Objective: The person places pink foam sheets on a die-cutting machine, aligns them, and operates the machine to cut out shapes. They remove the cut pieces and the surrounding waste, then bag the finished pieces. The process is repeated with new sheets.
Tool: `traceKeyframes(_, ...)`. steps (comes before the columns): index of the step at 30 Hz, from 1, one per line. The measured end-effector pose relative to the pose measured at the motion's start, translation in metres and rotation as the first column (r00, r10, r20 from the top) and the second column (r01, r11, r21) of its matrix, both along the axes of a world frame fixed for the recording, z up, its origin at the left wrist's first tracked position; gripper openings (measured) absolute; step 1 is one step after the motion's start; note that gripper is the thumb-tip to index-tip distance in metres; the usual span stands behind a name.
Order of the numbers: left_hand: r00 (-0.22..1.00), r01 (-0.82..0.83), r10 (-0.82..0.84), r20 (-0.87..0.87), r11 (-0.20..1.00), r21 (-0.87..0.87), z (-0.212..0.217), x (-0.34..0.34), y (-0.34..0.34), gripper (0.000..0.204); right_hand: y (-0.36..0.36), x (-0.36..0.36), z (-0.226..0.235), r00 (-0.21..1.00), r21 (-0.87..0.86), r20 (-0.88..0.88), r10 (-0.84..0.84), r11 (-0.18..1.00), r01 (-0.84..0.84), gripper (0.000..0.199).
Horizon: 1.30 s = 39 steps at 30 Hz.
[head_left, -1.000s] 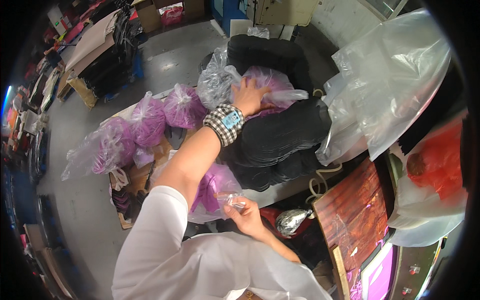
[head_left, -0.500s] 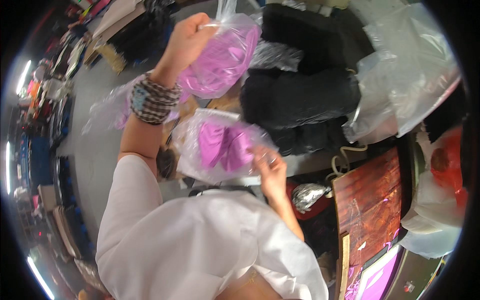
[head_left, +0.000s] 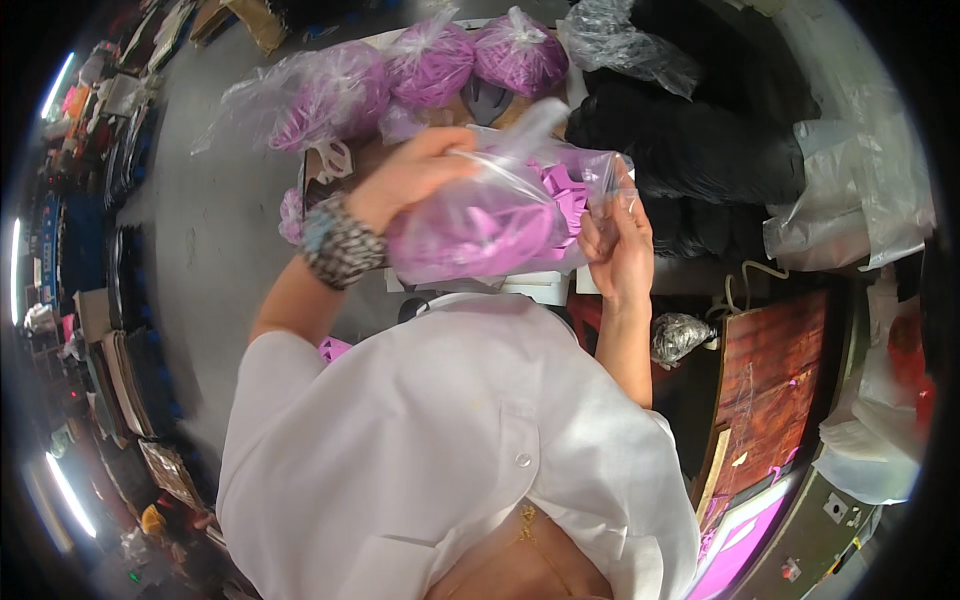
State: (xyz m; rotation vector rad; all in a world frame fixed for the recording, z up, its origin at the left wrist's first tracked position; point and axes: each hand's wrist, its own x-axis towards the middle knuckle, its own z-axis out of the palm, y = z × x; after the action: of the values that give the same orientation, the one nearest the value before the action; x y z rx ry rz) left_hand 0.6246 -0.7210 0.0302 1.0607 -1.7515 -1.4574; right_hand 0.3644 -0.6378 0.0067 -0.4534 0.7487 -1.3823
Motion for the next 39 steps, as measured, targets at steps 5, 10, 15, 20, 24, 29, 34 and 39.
traceKeyframes(5, 0.99, -0.078, 0.104, 0.093, 0.967, -0.244, -0.056, -0.073, 0.001, 0.022, 0.029, 0.011, 0.017, 0.985, -0.073, 0.087, 0.152, 0.987, -0.146, 0.053)
traceKeyframes(10, 0.954, -0.031, 0.205, 0.221, 0.797, -0.603, -0.11, -0.142, 0.033, 0.014, 0.026, 0.001, 0.017, 0.999, -0.073, -0.023, -0.049, 0.996, 0.047, 0.059)
traceKeyframes(15, 0.892, 0.298, -0.086, 0.445, 0.85, -0.434, -0.121, -0.157, 0.043, 0.023, 0.032, -0.001, 0.007, 0.937, -0.139, -0.254, -0.242, 0.967, 0.212, 0.057)
traceKeyframes(20, 0.95, 0.223, -0.125, 0.287, 0.914, -0.338, -0.087, -0.104, 0.031, 0.04, 0.032, -0.015, 0.007, 0.892, -0.152, -0.183, -0.414, 0.908, 0.39, 0.042)
traceKeyframes(24, 0.785, -0.308, 0.596, 0.169, 0.612, -0.728, -0.101, -0.013, 0.025, 0.037, 0.028, -0.021, 0.0, 0.883, -0.151, -0.218, -0.416, 0.908, 0.39, 0.036)
traceKeyframes(29, 0.836, -0.261, 0.146, 0.528, 0.954, 0.149, -0.133, 0.045, 0.027, 0.026, 0.019, -0.013, -0.002, 0.879, -0.219, -0.289, -0.378, 0.92, 0.324, 0.029)
traceKeyframes(34, 0.61, -0.572, 0.519, -0.599, 0.811, 0.121, -0.016, 0.072, 0.056, 0.012, 0.012, -0.017, 0.058, 0.76, -0.444, -0.373, -0.532, 0.822, 0.357, 0.012)
traceKeyframes(39, 0.951, -0.075, -0.101, -0.293, 0.843, -0.533, 0.101, 0.04, 0.081, 0.037, 0.034, 0.003, 0.118, 0.446, -0.803, -0.464, -0.765, 0.576, 0.153, 0.013)
